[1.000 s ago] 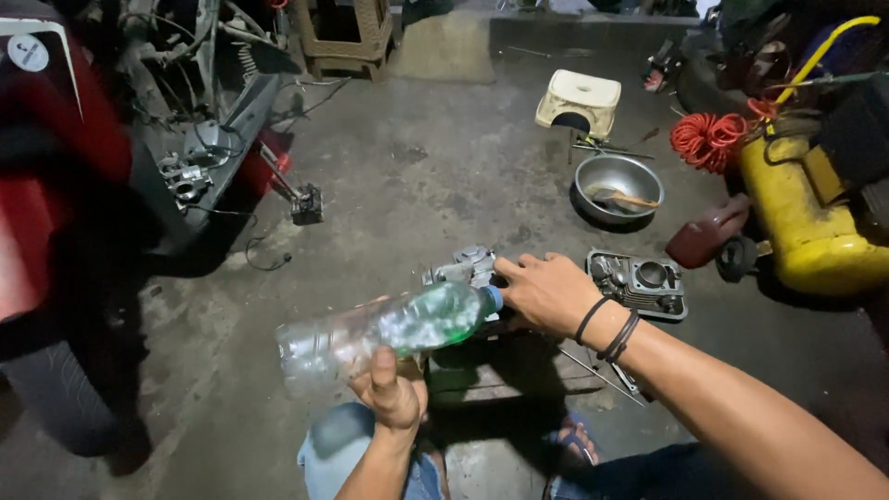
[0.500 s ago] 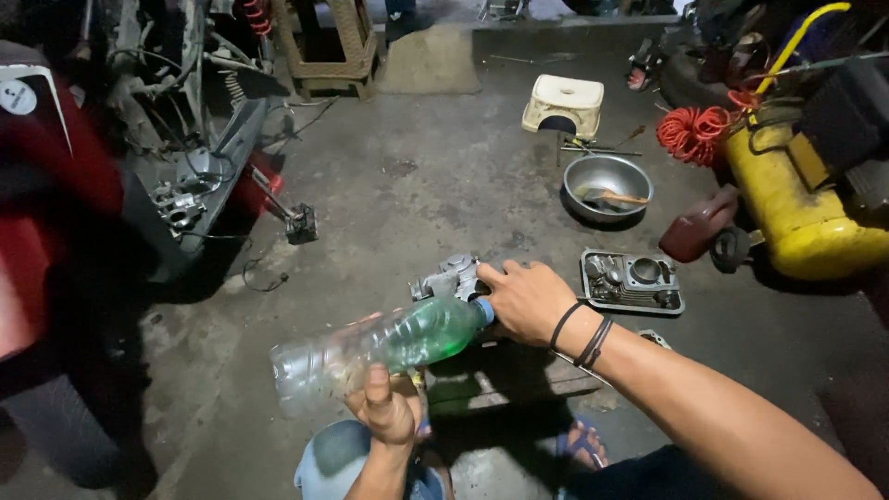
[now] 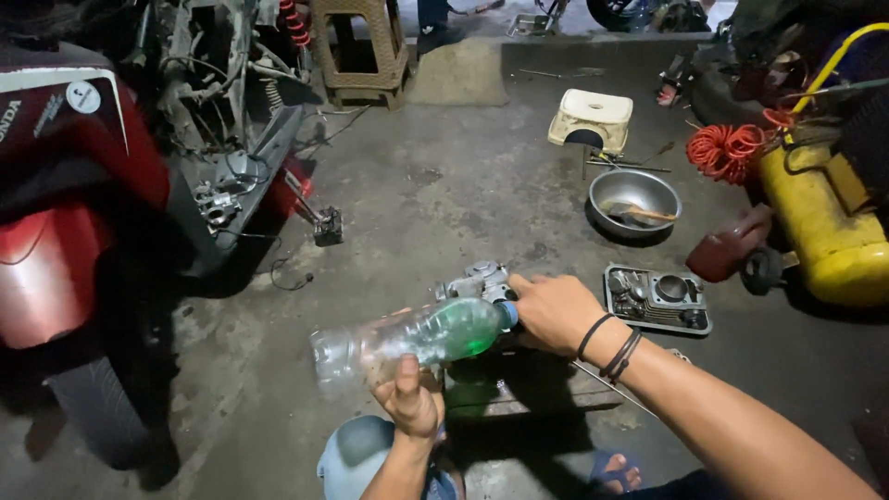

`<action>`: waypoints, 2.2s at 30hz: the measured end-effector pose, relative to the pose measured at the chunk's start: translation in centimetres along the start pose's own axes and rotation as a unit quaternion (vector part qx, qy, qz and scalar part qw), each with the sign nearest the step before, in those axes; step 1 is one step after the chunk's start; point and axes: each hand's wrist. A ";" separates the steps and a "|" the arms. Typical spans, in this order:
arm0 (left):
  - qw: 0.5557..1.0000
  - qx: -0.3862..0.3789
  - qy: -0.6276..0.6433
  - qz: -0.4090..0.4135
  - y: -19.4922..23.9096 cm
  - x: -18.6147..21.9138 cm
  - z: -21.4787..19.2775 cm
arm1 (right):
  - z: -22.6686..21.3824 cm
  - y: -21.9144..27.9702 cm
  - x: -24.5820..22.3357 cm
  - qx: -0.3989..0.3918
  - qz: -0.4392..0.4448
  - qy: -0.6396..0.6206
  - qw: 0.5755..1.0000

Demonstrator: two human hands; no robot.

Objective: The person cleans a metal engine cylinder head using a small brush and a green liquid from a plastic bottle. They scrub the surface and crevices, then pour the liquid over the part to rinse it.

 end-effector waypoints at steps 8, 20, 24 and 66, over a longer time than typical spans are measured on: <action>0.972 -0.158 0.165 0.054 -1.4 6.2 3.8 | 0.6 -0.7 -0.2 0.000 -0.010 0.004 1.000; 0.982 -0.121 0.141 0.042 -0.9 6.2 3.9 | 0.6 -0.5 -0.9 -0.029 0.044 -0.014 0.999; 0.983 -0.127 0.121 0.052 -0.8 6.1 4.1 | -0.1 -1.4 -1.6 -0.126 0.093 0.016 0.988; 0.973 -0.139 0.182 0.008 -0.9 4.7 3.7 | 2.1 1.5 0.2 0.133 0.018 0.042 0.990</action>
Point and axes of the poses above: each hand's wrist, its own y-axis away from the middle knuckle, its own z-axis out of the palm, x = y × z, and after that the axes turned 11 degrees about z, right-handed
